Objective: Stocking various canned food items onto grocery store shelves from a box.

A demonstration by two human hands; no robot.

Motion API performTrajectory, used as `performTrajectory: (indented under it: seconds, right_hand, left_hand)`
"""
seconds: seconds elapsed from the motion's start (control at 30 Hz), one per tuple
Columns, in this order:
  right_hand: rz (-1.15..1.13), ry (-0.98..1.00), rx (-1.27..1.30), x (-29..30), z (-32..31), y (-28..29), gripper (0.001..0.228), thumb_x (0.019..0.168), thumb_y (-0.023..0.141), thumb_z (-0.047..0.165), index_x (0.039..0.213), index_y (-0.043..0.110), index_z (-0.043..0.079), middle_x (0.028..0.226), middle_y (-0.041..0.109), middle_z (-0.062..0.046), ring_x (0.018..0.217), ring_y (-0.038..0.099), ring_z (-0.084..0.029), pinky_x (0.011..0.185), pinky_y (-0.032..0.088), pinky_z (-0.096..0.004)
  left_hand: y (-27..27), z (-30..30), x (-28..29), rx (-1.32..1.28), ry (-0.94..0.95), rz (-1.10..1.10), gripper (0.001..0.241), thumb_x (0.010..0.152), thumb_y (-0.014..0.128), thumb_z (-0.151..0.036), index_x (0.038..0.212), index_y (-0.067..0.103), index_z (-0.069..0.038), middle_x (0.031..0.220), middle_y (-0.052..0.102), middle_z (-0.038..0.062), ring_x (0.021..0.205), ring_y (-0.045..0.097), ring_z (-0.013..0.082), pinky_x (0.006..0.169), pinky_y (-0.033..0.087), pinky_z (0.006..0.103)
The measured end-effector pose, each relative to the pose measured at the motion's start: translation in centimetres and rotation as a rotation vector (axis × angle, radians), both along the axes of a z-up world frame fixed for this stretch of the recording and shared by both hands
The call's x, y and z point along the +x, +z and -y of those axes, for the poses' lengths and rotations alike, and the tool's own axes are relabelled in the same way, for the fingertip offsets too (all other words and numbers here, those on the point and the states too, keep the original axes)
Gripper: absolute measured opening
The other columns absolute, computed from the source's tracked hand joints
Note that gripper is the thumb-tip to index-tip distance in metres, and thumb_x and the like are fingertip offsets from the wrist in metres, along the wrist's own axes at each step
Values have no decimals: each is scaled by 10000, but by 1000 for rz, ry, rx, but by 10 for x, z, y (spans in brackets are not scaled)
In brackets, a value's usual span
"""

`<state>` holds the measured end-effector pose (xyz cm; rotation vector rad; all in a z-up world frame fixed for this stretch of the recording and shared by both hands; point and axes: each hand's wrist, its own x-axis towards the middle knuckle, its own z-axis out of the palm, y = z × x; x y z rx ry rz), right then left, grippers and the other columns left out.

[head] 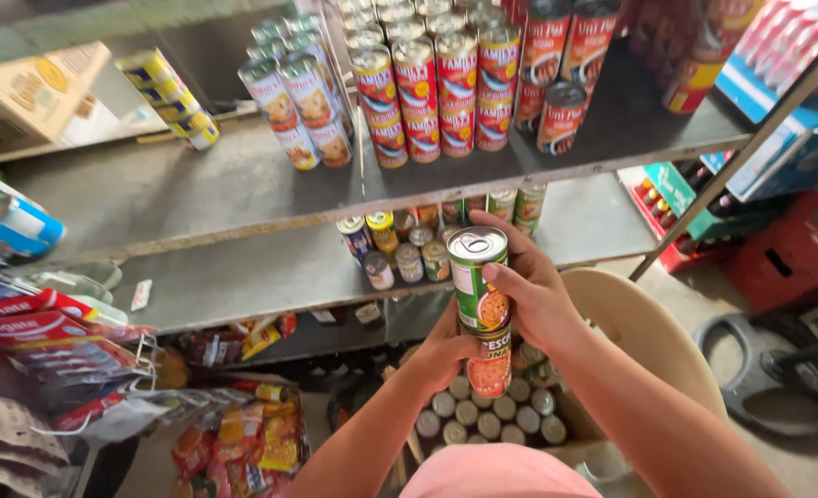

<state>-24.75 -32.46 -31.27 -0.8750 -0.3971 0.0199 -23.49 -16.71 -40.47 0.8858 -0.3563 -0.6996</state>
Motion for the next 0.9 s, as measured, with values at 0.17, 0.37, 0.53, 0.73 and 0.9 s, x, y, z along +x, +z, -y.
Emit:
performTrajectory:
  seconds: [0.17, 0.37, 0.53, 0.73, 0.9]
  right_hand:
    - [-54, -29, 50, 8, -10, 10, 626, 931, 712, 116, 1490, 449, 15, 1277, 660, -73, 1115, 652, -163, 954, 551, -351]
    - [86, -253, -100, 14, -10, 27, 582, 960, 722, 146, 1479, 498, 7, 1251, 660, -53, 1113, 624, -119, 954, 536, -311]
    - [203, -357, -268, 14, -8, 43, 578, 943, 752, 147, 1443, 506, -7, 1244, 657, -38, 1119, 615, -103, 962, 532, -302]
    - [252, -406, -496, 26, 17, 86, 610, 899, 760, 190, 1445, 535, 38, 1242, 683, 1, 1056, 623, -96, 907, 535, -286]
    - [203, -309, -715, 45, 44, 146, 585, 895, 782, 197, 1439, 612, 61, 1222, 759, -22, 1004, 692, -137, 611, 453, -333]
  left_hand:
    - [28, -2, 10, -79, 98, 246, 1047, 698, 649, -34, 1632, 180, -100, 1428, 505, 94, 1323, 550, 211, 1106, 482, 384]
    - [61, 7, 24, -22, 194, 352, 1071, 648, 600, -4, 1612, 159, -156, 1399, 488, 87, 1287, 552, 221, 1018, 524, 354]
    - [101, 12, 42, -56, 234, 413, 1025, 672, 581, 1, 1591, 162, -170, 1345, 494, 81, 1209, 563, 212, 871, 549, 329]
    - [177, 10, 61, -16, 222, 609, 1016, 754, 602, 25, 1606, 103, -211, 1385, 480, 74, 1186, 530, 206, 870, 523, 308]
    - [243, 6, 66, 39, 216, 600, 1102, 691, 567, 26, 1606, 30, -273, 1368, 494, 94, 1119, 542, 240, 758, 484, 340]
